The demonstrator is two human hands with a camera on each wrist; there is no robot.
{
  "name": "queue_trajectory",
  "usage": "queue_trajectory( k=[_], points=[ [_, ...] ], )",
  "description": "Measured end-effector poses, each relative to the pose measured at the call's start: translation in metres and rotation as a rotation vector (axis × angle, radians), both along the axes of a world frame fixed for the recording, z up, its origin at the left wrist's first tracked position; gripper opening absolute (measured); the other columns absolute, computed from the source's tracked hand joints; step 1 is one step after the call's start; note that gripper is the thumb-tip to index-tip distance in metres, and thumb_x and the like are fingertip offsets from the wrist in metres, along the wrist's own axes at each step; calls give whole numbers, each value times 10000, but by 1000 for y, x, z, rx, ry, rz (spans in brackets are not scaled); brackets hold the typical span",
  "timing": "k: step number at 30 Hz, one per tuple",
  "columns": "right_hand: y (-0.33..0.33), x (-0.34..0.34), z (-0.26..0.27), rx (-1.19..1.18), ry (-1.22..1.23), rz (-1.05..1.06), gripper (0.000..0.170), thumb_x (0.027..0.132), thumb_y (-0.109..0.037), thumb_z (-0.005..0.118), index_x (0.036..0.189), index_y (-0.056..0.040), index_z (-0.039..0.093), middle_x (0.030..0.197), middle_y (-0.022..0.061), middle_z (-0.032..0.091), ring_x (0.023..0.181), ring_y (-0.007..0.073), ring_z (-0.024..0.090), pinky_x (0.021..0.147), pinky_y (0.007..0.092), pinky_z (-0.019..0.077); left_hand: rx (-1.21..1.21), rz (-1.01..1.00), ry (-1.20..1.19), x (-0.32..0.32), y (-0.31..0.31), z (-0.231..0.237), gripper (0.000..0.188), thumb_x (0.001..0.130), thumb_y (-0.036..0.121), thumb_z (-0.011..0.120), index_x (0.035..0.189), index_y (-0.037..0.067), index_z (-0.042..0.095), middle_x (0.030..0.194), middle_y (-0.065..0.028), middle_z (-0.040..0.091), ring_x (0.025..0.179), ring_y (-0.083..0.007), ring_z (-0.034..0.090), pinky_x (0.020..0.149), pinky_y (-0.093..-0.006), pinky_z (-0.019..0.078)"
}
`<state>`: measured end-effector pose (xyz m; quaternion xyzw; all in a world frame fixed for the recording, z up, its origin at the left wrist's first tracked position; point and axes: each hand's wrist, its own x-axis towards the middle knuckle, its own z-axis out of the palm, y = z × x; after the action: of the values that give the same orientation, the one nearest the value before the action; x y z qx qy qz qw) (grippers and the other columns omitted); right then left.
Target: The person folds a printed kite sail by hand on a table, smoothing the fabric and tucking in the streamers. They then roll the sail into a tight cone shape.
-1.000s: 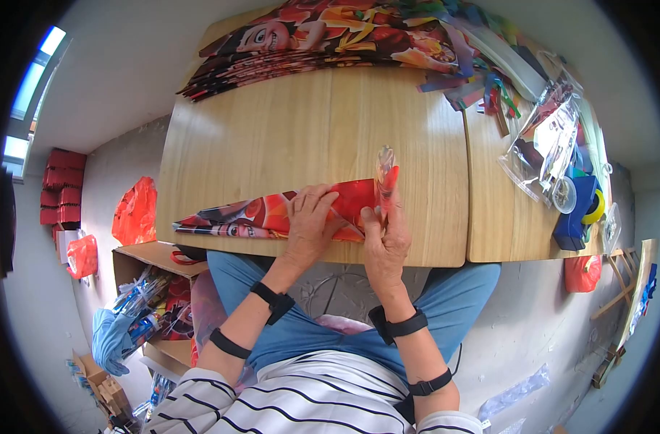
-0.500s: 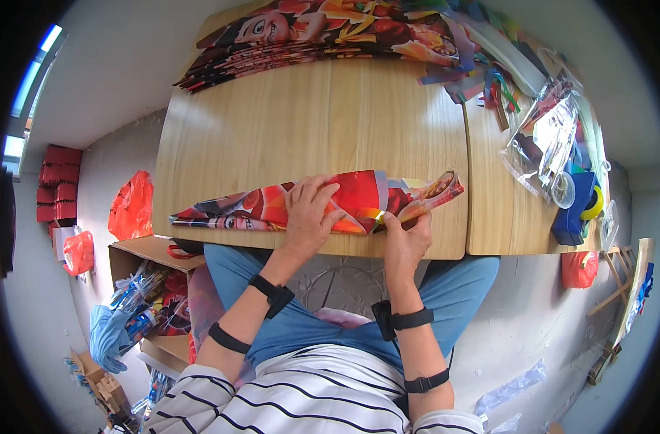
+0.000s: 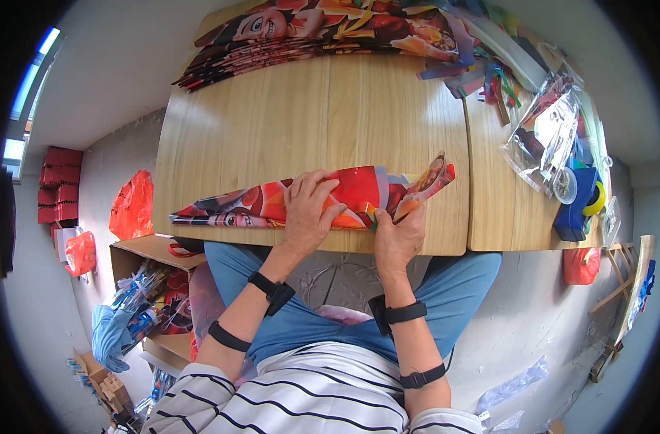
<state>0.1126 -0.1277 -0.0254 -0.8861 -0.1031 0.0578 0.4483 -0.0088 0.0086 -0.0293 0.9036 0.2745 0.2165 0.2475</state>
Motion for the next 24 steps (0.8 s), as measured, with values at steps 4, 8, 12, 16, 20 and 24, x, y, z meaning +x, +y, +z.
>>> queue_trajectory(
  k=[4, 8, 12, 16, 20, 24],
  points=[
    [1, -2, 4, -30, -30, 5, 438, 753, -64, 869, 1122, -12, 640, 982, 163, 710, 926, 358, 704, 854, 448, 543, 22, 44, 10, 6, -2, -3, 486, 870, 367, 806, 1253, 91, 688, 1396, -81, 582, 1350, -322, 497, 1112, -497, 352],
    [-3, -2, -4, 31, -63, 69, 394, 785, -30, 818, 1144, -26, 655, 1007, 171, 676, 943, 403, 677, 835, 473, 526, 68, 85, 59, 11, -7, -1, 510, 847, 411, 822, 1226, 94, 691, 1382, -79, 592, 1333, -322, 511, 1096, -509, 358],
    [-4, -10, 0, 9, -202, 236, 475, 844, 41, 733, 1307, -64, 711, 1066, 147, 662, 1003, 362, 651, 842, 449, 516, 85, 72, -2, 8, -7, -5, 507, 844, 389, 829, 1233, 95, 690, 1373, -97, 600, 1341, -335, 508, 1094, -525, 355],
    [4, -18, -2, -12, -477, 488, 564, 852, 29, 696, 1405, -83, 698, 1432, 164, 615, 1293, 383, 586, 1132, 487, 467, 86, 102, -41, 7, -6, -20, 514, 844, 332, 820, 1273, 86, 681, 1403, -123, 600, 1367, -343, 483, 1114, -538, 350],
    [7, -21, -13, -80, -549, 709, 638, 913, 5, 651, 1537, -107, 581, 1621, 172, 496, 1534, 368, 435, 1249, 541, 366, 187, 42, 46, -1, -3, -48, 547, 880, 349, 767, 1346, 82, 661, 1437, -149, 601, 1395, -378, 448, 1173, -555, 314],
    [5, -23, -18, -113, -519, 727, 701, 899, 26, 642, 1576, -119, 533, 1643, 183, 465, 1548, 372, 416, 1264, 547, 336, 16, 104, -125, -4, -1, -47, 523, 891, 256, 750, 1359, 48, 645, 1429, -164, 607, 1393, -392, 464, 1193, -547, 324]
  ],
)
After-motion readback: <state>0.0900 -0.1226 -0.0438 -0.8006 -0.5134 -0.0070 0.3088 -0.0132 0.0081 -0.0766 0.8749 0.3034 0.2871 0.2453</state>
